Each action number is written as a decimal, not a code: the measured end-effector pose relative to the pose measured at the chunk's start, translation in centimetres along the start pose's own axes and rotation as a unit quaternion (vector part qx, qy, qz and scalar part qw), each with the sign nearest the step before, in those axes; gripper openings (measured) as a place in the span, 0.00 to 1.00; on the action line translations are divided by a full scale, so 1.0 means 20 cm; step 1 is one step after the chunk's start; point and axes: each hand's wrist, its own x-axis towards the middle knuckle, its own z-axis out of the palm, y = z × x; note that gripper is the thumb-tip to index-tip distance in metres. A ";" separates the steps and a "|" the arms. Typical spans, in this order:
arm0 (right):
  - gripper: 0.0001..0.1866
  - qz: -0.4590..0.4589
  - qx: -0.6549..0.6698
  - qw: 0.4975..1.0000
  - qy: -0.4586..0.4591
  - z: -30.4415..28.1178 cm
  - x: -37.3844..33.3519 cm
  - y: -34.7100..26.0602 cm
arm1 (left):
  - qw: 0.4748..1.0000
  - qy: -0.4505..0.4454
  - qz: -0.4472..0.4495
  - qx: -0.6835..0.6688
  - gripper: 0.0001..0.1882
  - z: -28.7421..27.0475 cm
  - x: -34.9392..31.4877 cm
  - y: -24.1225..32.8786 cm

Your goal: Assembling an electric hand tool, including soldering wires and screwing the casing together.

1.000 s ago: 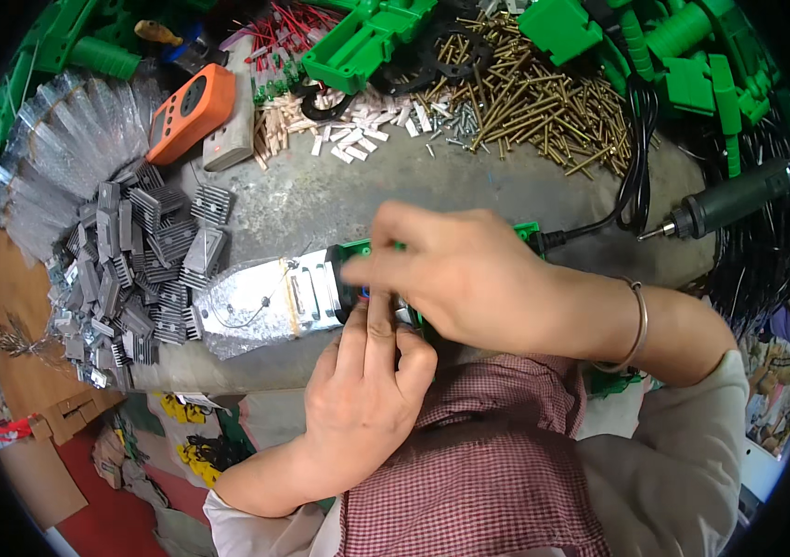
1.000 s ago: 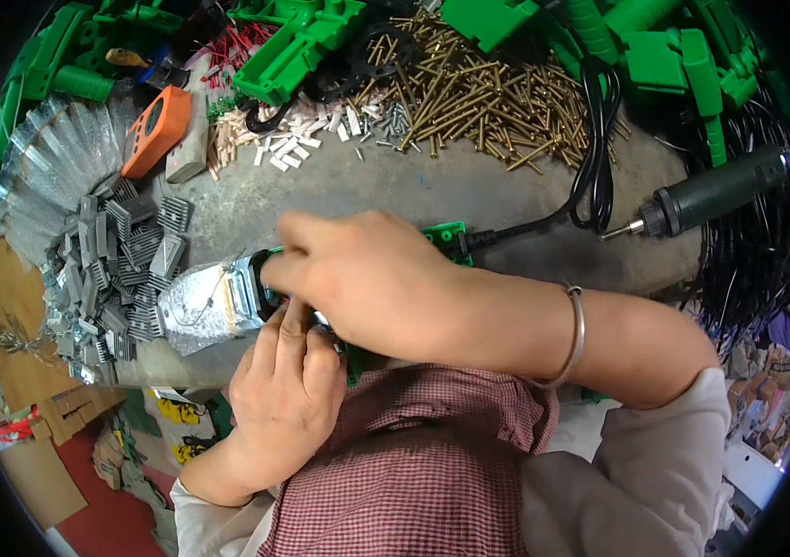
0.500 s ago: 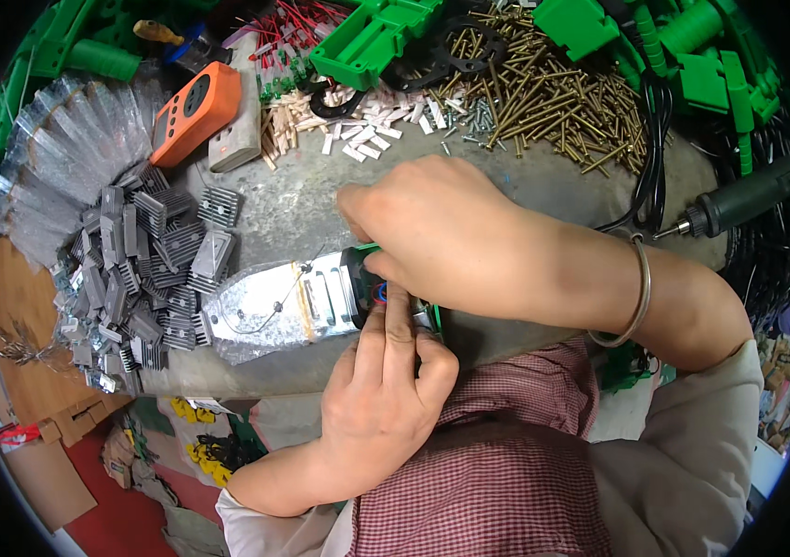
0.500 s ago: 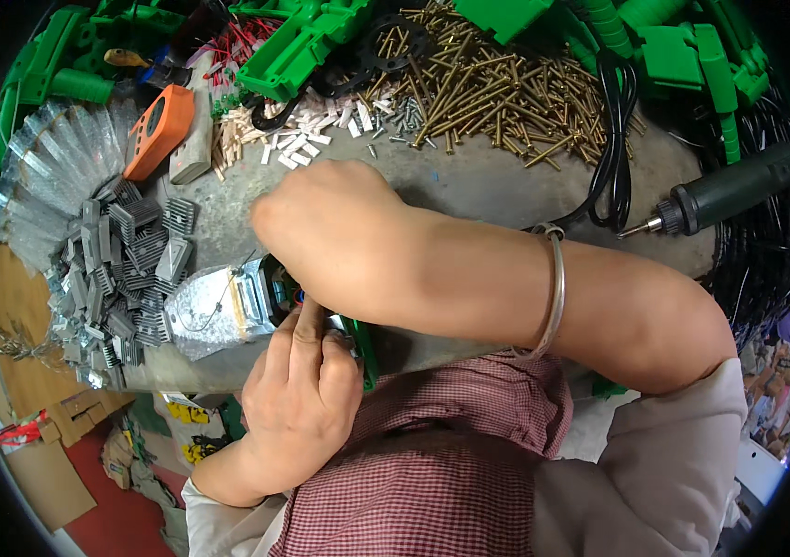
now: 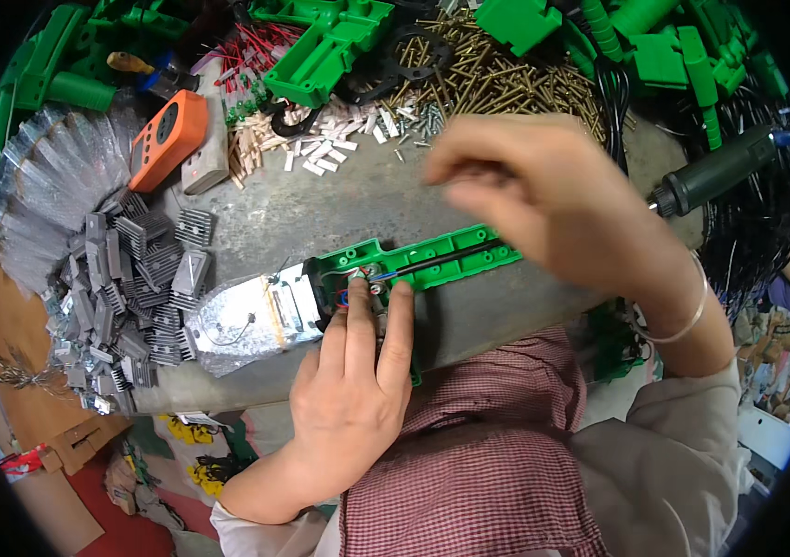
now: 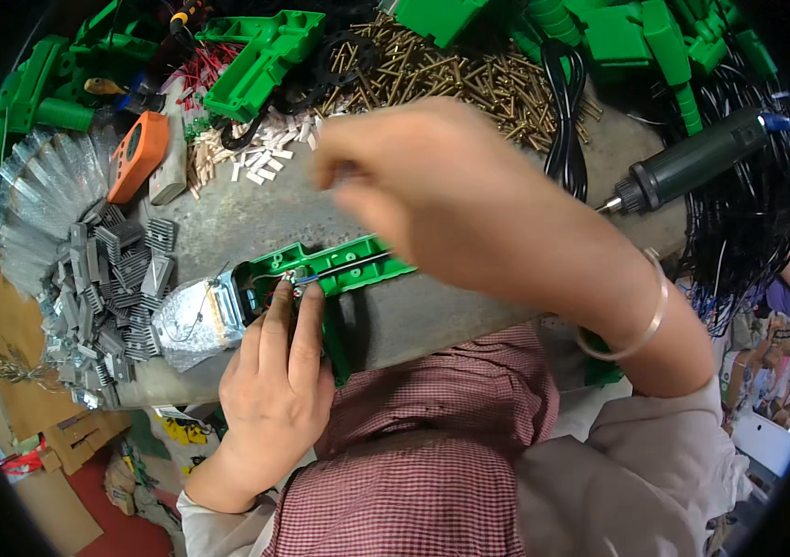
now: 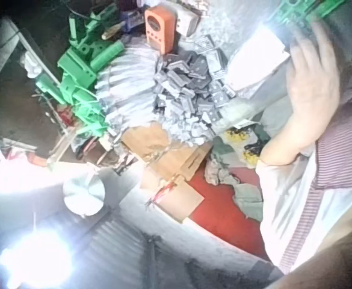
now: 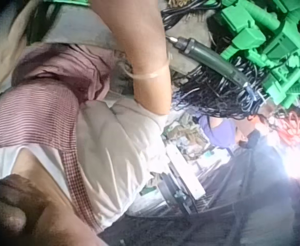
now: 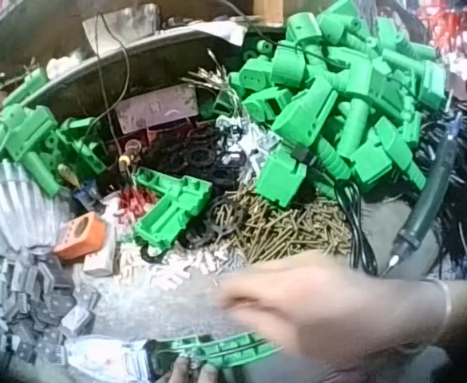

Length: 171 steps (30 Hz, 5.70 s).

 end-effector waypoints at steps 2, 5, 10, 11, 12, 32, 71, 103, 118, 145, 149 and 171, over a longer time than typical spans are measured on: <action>0.09 0.123 -0.077 0.989 0.015 -0.11 -0.11 -0.02 | 0.998 -0.047 -0.026 -0.025 0.40 -0.03 0.02 0.01; 0.08 0.058 -0.191 0.980 0.001 -0.15 -0.29 0.07 | 0.992 -0.099 -0.046 -0.062 0.40 -0.08 0.08 0.02; 0.12 -0.014 -0.199 0.980 -0.018 -0.09 -0.30 0.15 | 0.993 -0.099 -0.055 -0.036 0.42 -0.06 0.10 0.02; 0.12 -0.021 -0.202 0.979 -0.020 -0.10 -0.30 0.14 | 0.993 -0.092 -0.060 -0.034 0.42 -0.05 0.10 0.02; 0.12 -0.006 -0.215 0.975 -0.050 -0.11 -0.31 0.12 | 0.994 -0.094 -0.053 -0.033 0.42 -0.06 0.08 0.02; 0.06 -0.207 -0.434 0.876 -0.048 -0.22 0.49 0.04 | 1.000 -0.002 -0.025 0.002 0.37 0.01 0.06 0.02; 0.15 0.118 0.263 0.919 0.269 0.09 -0.20 -0.04 | 0.999 -0.004 -0.041 -0.019 0.39 0.01 0.06 0.03; 0.21 0.006 -0.091 0.993 -0.069 0.22 -0.09 -0.04 | 0.830 0.162 -0.167 -0.506 0.27 0.06 -0.31 -0.14; 0.23 0.057 -0.181 0.980 -0.068 0.29 -0.12 -0.13 | 0.866 0.178 -0.102 -0.456 0.29 0.13 -0.27 -0.20; 0.13 -0.117 -0.121 0.979 -0.117 0.45 -0.09 -0.26 | 0.858 0.238 -0.085 -0.447 0.22 0.19 -0.27 -0.17; 0.13 -0.113 -0.106 0.981 -0.114 0.45 -0.08 -0.23 | 0.892 0.217 -0.059 -0.392 0.23 0.15 -0.28 -0.19; 0.12 -0.192 -0.144 0.968 0.074 0.37 -0.39 0.08 | 0.988 0.129 0.035 -0.077 0.37 0.08 -0.13 -0.12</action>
